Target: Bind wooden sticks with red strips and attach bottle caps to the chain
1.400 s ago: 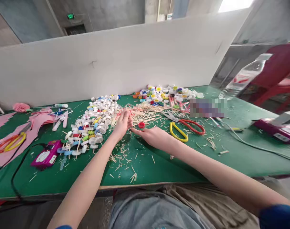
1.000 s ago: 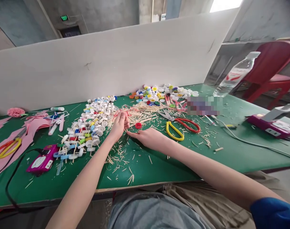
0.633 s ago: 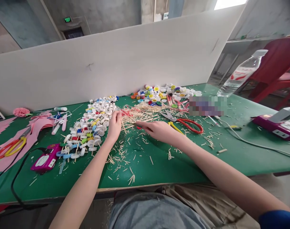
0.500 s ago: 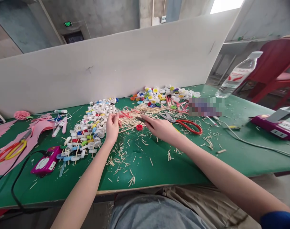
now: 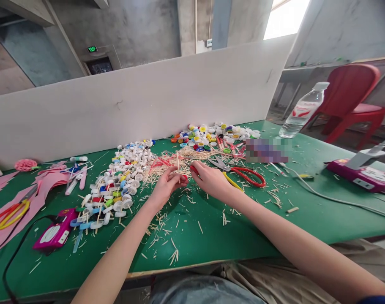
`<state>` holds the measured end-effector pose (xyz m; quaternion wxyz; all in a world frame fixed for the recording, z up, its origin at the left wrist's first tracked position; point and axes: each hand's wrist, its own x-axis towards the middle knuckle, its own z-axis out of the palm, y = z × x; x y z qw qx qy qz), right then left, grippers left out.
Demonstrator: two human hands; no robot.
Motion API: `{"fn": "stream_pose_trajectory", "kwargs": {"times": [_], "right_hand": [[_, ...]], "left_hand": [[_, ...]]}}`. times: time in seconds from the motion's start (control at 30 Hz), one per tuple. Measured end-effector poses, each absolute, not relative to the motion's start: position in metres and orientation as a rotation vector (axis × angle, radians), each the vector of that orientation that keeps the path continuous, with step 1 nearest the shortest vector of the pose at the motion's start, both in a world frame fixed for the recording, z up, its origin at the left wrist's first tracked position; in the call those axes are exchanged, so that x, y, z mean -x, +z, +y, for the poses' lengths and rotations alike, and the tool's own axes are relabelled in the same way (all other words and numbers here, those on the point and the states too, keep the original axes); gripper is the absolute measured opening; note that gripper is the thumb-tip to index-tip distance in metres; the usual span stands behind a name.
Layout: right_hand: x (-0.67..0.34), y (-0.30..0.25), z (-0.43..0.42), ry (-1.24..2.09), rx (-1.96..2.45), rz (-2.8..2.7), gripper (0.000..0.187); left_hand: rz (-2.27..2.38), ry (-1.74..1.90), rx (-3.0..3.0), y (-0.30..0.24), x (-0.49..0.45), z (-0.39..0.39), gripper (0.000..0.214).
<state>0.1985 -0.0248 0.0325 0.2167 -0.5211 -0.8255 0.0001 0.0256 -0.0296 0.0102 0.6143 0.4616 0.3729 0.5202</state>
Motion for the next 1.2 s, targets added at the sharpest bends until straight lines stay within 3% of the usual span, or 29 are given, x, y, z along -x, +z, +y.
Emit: {"fn": "stream_pose_trajectory", "kwargs": {"times": [0.5,0.73,1.2], "right_hand": [[-0.196,0.034,-0.031,0.013,1.335,-2.423,0.030],[-0.195,0.036,-0.033,-0.005,1.296,-2.424,0.043],[-0.201,0.035,-0.028,-0.163,1.285,-2.525,0.045]], "left_hand": [[0.931,1.064,-1.172,0.007,-0.029,-0.038,0.007],[1.016,1.069,-1.262,0.011,-0.036,-0.044,0.035],[1.013,1.069,-1.348,0.009,-0.041,-0.047,0.033]]}}
